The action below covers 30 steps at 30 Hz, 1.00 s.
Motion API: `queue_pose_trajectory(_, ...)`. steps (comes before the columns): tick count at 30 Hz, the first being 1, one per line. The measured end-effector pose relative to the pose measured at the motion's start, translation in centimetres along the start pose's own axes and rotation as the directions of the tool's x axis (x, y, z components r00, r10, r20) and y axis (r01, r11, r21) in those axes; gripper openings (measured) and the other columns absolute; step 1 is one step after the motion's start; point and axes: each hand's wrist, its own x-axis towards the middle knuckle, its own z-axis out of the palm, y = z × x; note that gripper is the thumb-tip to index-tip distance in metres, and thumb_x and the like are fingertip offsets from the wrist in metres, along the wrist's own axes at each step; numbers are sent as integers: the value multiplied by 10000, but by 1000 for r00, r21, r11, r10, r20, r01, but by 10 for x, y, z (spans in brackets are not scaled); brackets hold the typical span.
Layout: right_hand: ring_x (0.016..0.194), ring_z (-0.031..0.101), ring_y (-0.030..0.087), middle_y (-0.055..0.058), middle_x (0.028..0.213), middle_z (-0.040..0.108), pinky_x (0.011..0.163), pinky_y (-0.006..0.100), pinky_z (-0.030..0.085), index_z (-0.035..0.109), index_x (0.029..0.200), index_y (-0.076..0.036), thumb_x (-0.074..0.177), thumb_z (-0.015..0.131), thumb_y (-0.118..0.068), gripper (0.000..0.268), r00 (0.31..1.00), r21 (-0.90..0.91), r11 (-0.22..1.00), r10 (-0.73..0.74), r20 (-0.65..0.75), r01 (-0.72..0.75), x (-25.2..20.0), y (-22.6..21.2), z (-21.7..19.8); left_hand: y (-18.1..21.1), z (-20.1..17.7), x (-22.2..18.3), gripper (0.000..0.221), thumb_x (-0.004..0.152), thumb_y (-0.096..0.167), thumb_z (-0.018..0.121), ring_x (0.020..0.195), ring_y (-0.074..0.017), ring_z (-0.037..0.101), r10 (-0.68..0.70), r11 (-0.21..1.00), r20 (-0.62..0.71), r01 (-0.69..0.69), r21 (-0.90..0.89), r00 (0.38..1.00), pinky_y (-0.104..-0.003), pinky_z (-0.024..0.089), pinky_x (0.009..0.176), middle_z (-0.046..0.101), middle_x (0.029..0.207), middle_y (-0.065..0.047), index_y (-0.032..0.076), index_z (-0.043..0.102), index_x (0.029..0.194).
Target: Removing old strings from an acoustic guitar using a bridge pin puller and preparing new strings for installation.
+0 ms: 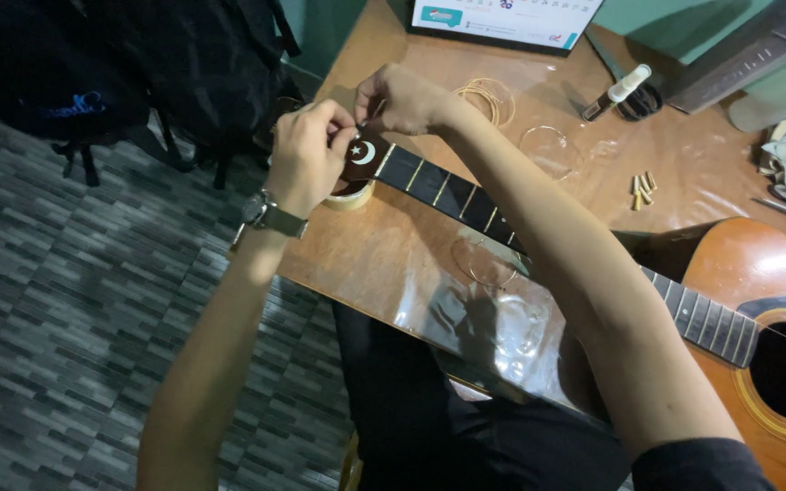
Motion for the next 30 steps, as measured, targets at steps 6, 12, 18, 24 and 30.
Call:
queue_pose_trajectory(6,623,548,42,-29,649,652,572,211,426,780,833,-109,806,659,-70,129,985,81,983,167,-35,-164,-8,-11,-4,-1,-3,1,79,893,14,742,708,-259,667,29,999,14,-29,-37,999,-393,519,662,720,825,-78,38,676,858)
queue_pose_trajectory(12,638,527,62,-24,729,653,517,202,372,773,928,-88,825,652,-35,168,985,31,986,163,63,-165,-5,-17,-7,-4,0,1,65,873,23,735,748,-261,694,40,997,4,-39,-68,999,-377,532,693,730,843,-81,46,677,857)
queue_pose_trajectory(18,466,434,176,15,493,481,433,385,305,700,599,-93,715,702,-277,218,980,-406,908,-163,-116,103,39,91,11,-12,3,-9,76,1051,109,738,793,-295,695,72,996,69,-75,43,995,-401,479,683,741,914,-113,33,741,1055)
queue_pose_trajectory(24,477,541,77,-8,537,691,442,240,441,815,592,-65,680,683,-89,161,968,371,928,66,-241,29,5,32,18,-34,6,-21,77,1167,30,820,929,-263,741,0,996,126,-11,83,992,-380,546,822,759,1019,-157,-21,765,1183)
queue_pose_trajectory(30,509,368,109,-9,537,416,457,280,277,502,539,-103,629,639,59,231,958,330,907,-202,-202,261,52,86,31,-78,29,-36,92,1301,-57,676,1040,-272,607,-95,976,155,123,-181,983,-345,470,942,644,1177,-224,-89,594,1326)
